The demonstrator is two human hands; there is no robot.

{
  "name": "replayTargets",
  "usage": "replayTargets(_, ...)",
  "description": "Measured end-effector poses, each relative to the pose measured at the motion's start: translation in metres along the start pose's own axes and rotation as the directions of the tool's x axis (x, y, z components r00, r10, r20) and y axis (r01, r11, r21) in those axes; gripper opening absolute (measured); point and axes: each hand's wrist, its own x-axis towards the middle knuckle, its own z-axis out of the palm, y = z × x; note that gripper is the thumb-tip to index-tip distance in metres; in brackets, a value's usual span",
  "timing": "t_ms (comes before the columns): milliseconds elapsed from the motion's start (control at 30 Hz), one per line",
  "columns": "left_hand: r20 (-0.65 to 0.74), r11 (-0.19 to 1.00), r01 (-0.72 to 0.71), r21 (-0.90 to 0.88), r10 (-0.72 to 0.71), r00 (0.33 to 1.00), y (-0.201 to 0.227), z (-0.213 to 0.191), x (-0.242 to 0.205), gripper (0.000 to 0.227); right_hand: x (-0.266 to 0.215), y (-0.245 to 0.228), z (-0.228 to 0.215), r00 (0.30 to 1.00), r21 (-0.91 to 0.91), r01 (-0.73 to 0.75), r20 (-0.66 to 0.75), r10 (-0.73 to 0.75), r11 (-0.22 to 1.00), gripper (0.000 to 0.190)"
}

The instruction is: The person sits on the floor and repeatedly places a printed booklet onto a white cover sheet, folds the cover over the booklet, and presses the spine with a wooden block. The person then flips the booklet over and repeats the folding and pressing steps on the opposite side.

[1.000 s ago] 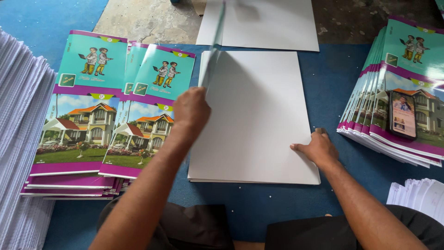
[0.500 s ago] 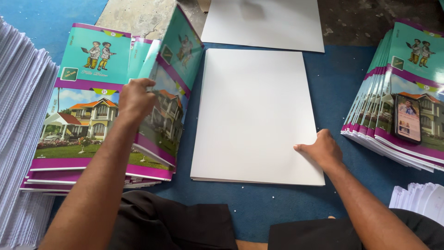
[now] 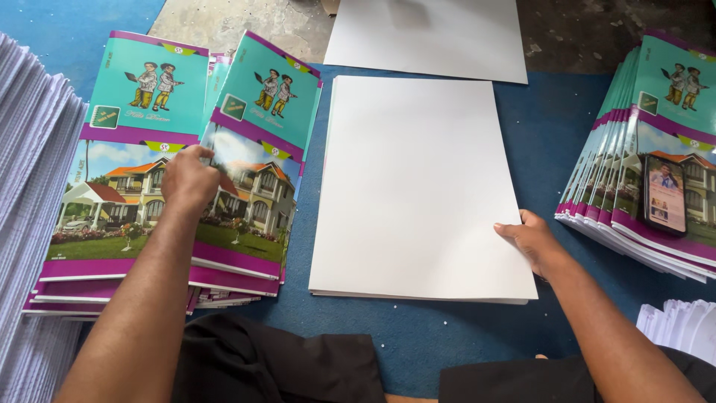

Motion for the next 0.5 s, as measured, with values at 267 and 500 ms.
replayTargets(267, -0.033, 0.999, 0.049, 0.010, -0.049, 0.998, -0.041, 0.025, 0.013, 0.044, -0.001, -0.010, -0.011, 0.988, 0.207, -0.116, 0.124, 0.092, 0.971, 0.051)
replayTargets(500, -0.111, 0.999, 0.039, 0.032, -0.035, 0.993, -0.049, 0.040, 0.008, 0.054, 0.003, -0.009, -0.012, 0.975, 0.335, -0.173, 0.188, 0.115, 0.926, 0.065)
